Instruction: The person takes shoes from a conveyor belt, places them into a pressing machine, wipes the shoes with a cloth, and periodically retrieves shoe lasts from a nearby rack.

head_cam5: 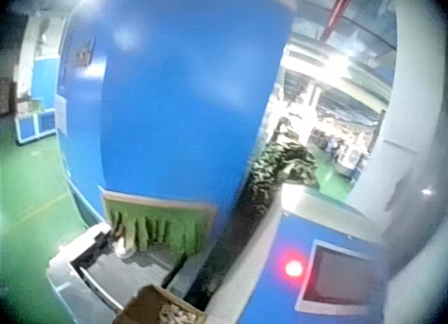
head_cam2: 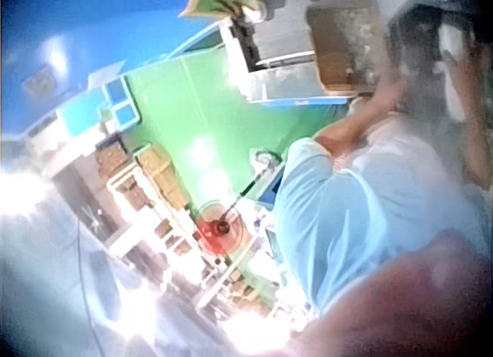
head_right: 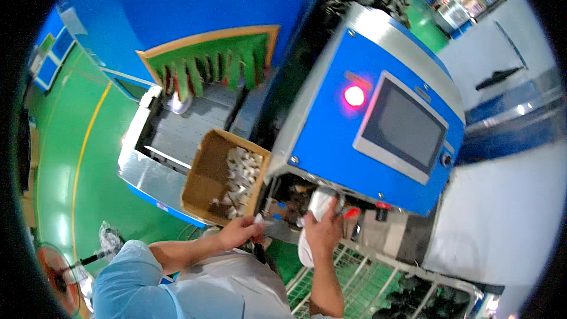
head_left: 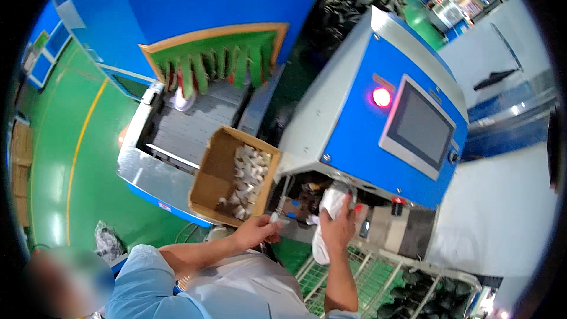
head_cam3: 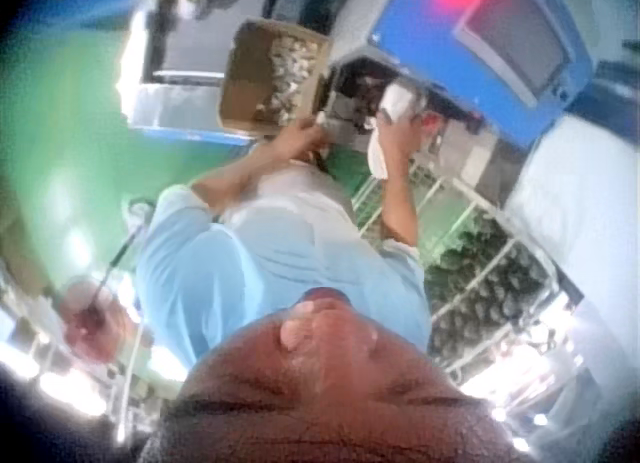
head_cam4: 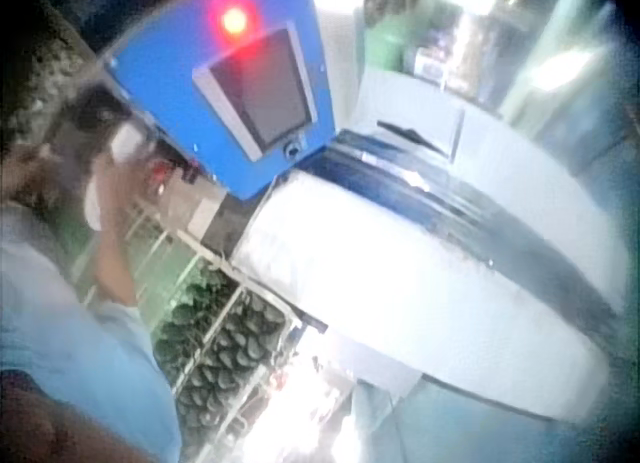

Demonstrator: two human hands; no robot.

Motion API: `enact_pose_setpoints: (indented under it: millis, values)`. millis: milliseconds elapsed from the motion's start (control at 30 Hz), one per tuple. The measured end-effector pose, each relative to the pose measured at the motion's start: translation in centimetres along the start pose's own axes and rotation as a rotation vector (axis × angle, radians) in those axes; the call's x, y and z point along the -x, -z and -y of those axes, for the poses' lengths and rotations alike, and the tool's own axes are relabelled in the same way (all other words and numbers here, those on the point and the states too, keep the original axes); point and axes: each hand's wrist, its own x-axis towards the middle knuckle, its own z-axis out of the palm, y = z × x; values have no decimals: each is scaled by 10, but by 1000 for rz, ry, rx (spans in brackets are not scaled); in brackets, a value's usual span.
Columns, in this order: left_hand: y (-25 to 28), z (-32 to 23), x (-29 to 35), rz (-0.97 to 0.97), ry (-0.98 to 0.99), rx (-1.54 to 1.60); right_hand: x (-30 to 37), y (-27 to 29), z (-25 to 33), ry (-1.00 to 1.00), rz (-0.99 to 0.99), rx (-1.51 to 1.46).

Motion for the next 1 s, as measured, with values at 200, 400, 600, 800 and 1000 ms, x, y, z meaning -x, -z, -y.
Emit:
enact_pose_setpoints:
  millis: [200, 400, 600, 800, 1000]
  values:
    - [70, 12, 4, -282, 199, -184, 13, -14, 4, 135, -292, -125]
    - [15, -5, -9, 115, 119, -176, 34, -16, 1, 133, -540, -29]
    - [-16, 5, -27, 784, 620, 193, 168, 21, -11, 252, -164, -146]
    - [-38, 13, 2, 552, 730, 84, 172, 58, -15, -265, 423, -710]
    - [-26, 62, 7, 460, 653, -118, 117, -76, 1, -469, -125, -1344]
